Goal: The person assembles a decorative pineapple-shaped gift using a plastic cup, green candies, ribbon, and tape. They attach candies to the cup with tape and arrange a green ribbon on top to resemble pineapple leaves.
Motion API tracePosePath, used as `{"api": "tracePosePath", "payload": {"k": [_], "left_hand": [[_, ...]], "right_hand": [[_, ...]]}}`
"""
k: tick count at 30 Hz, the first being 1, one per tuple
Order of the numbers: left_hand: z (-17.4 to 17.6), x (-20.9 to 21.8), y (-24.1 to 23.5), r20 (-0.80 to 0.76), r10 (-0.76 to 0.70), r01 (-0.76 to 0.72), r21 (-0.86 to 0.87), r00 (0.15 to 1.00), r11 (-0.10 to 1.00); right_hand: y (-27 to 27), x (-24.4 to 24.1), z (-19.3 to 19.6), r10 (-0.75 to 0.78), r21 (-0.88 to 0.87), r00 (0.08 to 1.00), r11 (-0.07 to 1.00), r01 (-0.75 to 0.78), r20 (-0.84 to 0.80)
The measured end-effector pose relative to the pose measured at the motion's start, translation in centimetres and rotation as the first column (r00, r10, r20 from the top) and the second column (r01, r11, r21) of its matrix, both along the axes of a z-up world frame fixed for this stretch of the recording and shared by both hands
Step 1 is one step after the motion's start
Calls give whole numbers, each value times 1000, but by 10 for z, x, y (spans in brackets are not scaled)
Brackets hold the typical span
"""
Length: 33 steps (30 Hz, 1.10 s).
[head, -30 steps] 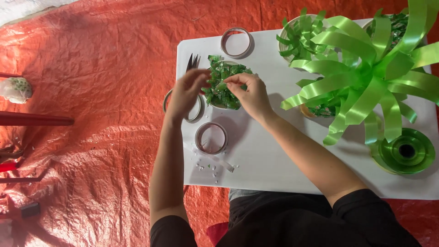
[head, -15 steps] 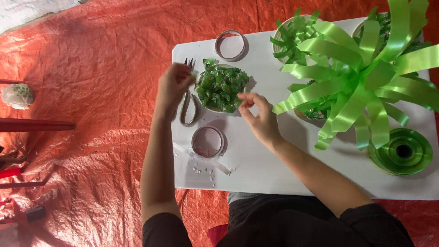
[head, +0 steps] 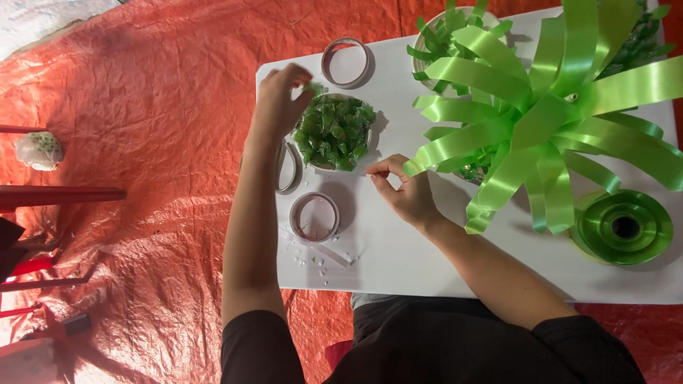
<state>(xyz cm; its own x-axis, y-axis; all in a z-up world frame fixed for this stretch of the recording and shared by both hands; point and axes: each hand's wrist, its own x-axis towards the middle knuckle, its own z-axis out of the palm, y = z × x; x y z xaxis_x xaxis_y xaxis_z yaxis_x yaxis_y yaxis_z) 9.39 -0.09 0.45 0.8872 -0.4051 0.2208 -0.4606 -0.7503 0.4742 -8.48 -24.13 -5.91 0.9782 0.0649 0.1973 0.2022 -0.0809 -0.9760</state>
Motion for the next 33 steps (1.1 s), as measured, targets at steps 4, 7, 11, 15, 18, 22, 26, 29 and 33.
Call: {"api": "tracePosePath", "payload": {"k": [4, 7, 11, 15, 18, 22, 26, 29, 33], "left_hand": [[-13, 22, -26, -34, -71, 77, 233, 997, 969], [-19, 29, -38, -102, -106, 127, 232, 989, 964], [-15, 29, -44, -201, -63, 113, 245, 977, 963], [-2, 29, -39, -274, 55, 0, 198, 960, 980], [13, 22, -36, -312, 90, -75, 59, 946, 995], [-4, 37, -26, -263, 41, -58, -58, 964, 997], [-50, 74, -13, -71, 193, -194, -12, 979, 981], [-85, 103, -14, -11, 280, -277, 96, 960, 956], [-119, 123, -26, 24, 403, -396, 248, 915, 884]], "right_hand": [[-4, -1, -1, 6, -7, 1000, 1000, -5, 15], [-7, -2, -1, 2, -24, 1000, 1000, -1, 5], [-7, 0, -2, 2, 8, 1000, 1000, -2, 14], [-6, -1, 1, -24, -15, 1000, 1000, 24, -6], [-6, -1, 1, -20, -21, 1000, 1000, 21, 3], [-4, -1, -2, -29, -10, 999, 1000, 29, -18], [-4, 0, -1, -23, -10, 999, 1000, 23, 30], [-5, 0, -1, -5, -23, 997, 1000, 7, 73], [-8, 7, -8, 14, 33, 986, 999, -20, 169]]}}
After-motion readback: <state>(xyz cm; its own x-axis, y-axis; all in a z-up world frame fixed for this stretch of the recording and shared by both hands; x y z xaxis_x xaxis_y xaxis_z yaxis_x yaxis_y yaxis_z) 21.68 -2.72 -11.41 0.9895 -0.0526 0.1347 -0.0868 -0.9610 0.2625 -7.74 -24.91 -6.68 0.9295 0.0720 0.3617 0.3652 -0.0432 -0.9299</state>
